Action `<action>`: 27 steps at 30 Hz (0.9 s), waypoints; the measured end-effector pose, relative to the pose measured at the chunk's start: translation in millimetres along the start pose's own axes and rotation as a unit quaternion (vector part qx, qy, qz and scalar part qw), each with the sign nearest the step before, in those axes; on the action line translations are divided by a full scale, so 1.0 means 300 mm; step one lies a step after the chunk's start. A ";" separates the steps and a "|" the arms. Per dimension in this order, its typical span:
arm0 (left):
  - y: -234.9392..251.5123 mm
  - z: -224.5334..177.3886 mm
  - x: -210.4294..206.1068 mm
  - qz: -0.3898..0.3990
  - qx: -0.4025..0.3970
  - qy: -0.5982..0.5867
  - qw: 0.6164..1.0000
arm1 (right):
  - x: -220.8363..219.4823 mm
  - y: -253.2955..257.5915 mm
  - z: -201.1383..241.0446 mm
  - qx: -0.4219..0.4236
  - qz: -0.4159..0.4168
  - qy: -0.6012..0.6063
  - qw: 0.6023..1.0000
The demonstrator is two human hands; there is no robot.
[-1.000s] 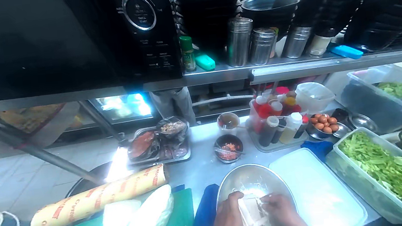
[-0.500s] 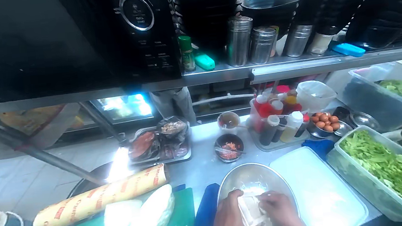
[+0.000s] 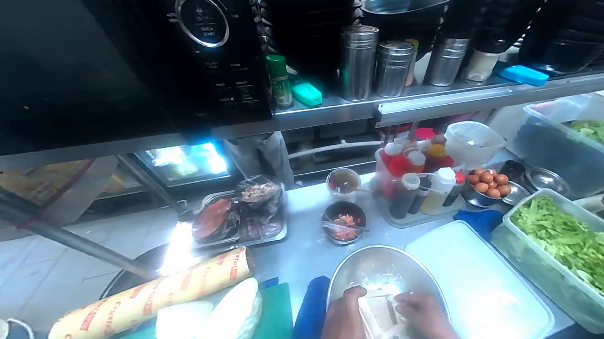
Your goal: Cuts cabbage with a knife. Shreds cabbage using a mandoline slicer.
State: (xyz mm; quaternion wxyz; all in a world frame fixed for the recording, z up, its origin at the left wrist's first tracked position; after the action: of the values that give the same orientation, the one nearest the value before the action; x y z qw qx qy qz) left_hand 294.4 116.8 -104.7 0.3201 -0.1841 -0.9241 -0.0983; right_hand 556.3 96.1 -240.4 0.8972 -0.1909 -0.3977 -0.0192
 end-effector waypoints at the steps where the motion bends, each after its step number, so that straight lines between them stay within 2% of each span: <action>1: 0.002 0.000 -0.003 -0.001 -0.003 -0.003 1.000 | 0.005 -0.013 0.007 -0.010 -0.003 0.010 1.000; 5: 0.003 -0.005 -0.008 -0.006 -0.003 -0.005 1.000 | 0.002 -0.030 0.002 -0.015 -0.034 0.027 0.999; 10: 0.006 0.004 -0.015 -0.008 -0.013 0.002 1.000 | 0.024 -0.077 0.060 0.018 -0.023 0.019 0.999; 16: 0.002 0.004 -0.015 -0.010 -0.007 -0.005 1.000 | 0.097 -0.151 0.225 0.062 -0.022 0.036 0.997; 20: -0.006 0.006 -0.021 -0.005 -0.009 0.000 1.000 | 0.030 -0.078 0.107 0.000 -0.051 -0.018 0.999; 25: -0.004 0.011 -0.012 -0.008 -0.007 -0.002 1.000 | 0.070 -0.166 0.244 0.071 -0.082 0.011 0.994; 27: -0.003 0.016 -0.015 -0.011 -0.013 -0.002 1.000 | 0.032 -0.139 0.193 0.057 -0.105 0.011 0.993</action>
State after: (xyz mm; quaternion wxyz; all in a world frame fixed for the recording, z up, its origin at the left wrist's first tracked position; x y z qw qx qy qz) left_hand 294.5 116.1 -111.4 0.3145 -0.1788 -0.9254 -0.1134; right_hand 514.0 79.4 -184.5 0.9040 -0.0965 -0.4061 -0.0925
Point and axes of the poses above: each hand's wrist, its own y-axis towards the middle knuckle, its own x-axis out of the back of the hand, z = x × y, the point moved 4 cm from there along y, towards the middle knuckle, and after that the axes turned 10 degrees about -y, right-handed, at the moved point
